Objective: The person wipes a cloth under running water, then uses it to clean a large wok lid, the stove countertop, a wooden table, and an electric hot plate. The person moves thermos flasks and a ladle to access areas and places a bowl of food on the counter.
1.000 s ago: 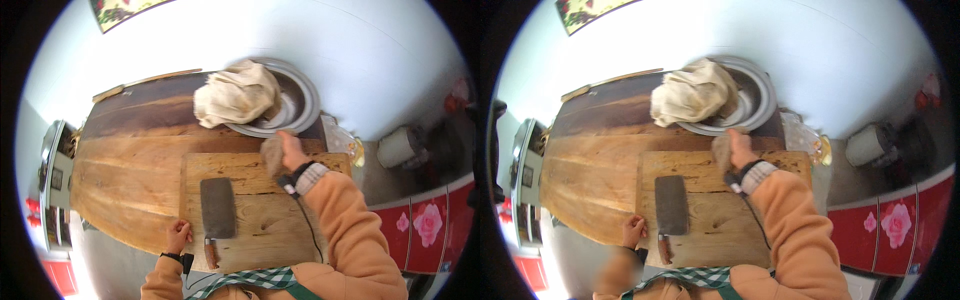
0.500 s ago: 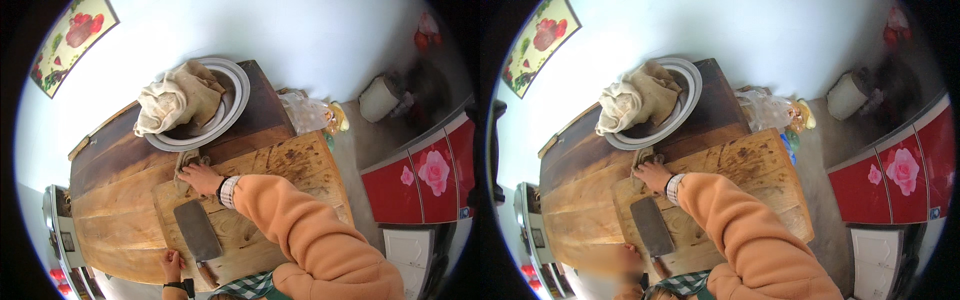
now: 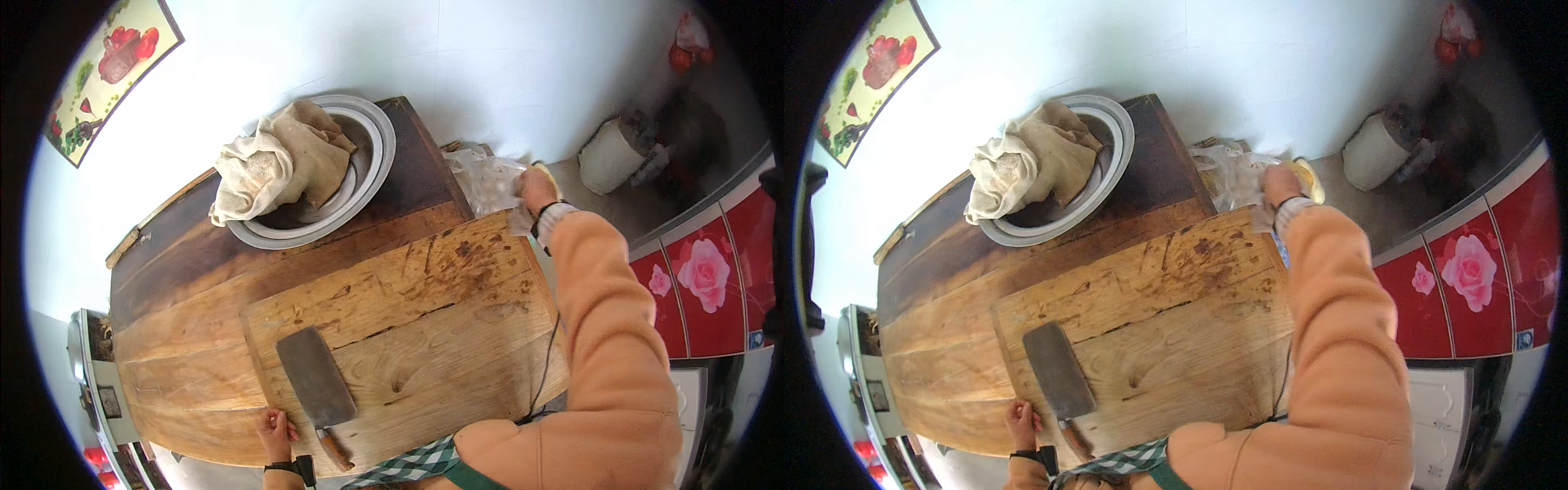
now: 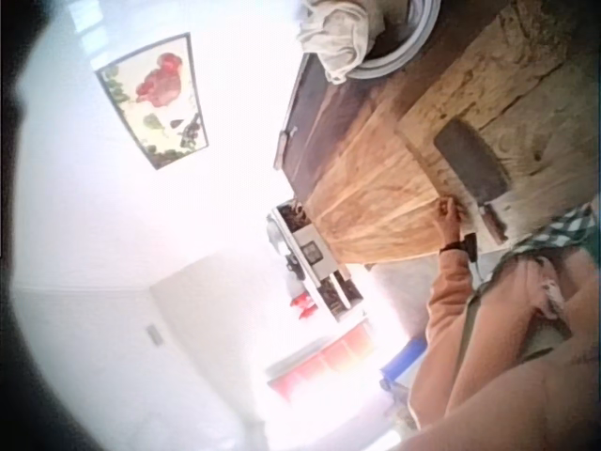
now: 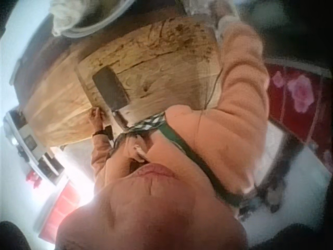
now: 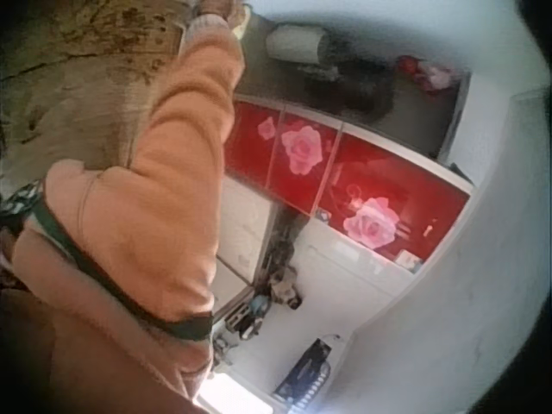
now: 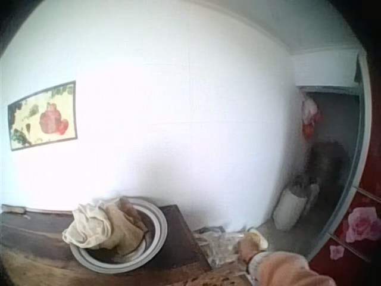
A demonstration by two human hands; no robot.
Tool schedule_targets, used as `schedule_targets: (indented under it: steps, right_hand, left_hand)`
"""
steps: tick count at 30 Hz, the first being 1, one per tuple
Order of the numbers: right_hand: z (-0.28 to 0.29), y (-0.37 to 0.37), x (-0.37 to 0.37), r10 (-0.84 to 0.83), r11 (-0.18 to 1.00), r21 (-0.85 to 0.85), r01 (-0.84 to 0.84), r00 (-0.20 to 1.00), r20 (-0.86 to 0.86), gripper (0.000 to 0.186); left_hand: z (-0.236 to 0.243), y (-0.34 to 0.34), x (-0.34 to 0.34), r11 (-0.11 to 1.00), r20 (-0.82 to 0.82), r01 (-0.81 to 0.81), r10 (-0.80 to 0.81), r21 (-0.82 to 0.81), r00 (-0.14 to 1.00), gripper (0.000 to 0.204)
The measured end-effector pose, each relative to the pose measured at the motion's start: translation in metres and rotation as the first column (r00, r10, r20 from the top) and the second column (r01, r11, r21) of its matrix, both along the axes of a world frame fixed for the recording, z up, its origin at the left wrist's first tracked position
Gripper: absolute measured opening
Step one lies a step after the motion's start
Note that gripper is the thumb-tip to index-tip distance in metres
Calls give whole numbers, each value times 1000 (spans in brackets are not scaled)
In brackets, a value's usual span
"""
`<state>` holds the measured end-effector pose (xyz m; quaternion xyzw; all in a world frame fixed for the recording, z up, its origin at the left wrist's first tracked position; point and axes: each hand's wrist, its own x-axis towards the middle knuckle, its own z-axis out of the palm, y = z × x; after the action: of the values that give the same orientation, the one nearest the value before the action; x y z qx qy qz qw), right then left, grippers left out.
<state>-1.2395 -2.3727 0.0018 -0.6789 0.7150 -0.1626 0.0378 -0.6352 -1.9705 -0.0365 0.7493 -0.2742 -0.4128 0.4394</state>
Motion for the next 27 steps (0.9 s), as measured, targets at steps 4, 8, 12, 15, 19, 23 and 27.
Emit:
schedule_targets:
  steps: [4,8,12,15,19,23,27]
  right_hand:
    - [40,25,35,60,996,17,-82,840,540,24]
    - [18,120,161,556,830,-202,-520,739,381,32]
    - [-8,223,187,638,753,79,-653,754,156,32]
    - [-14,269,145,313,943,72,-326,938,147,37]
    - [-10,379,48,-244,966,150,212,938,245,40]
    - [-4,536,3,-555,820,94,564,745,371,40]
    - [7,678,-4,-758,605,386,696,356,546,47]
  left_hand:
    - [-7,3,3,999,-30,-4,5,37,1000,9]
    - [-17,1,7,1000,31,24,-25,13,999,10]
    - [-22,1,14,993,-20,104,-106,-62,994,11]
    - [-20,4,20,985,-56,155,-160,-77,986,7]
    - [-9,3,22,978,-393,133,-60,161,917,43]
    - [-4,-8,15,936,-70,349,-347,32,935,31]
    - [14,-14,-8,875,229,452,-410,-175,883,32]
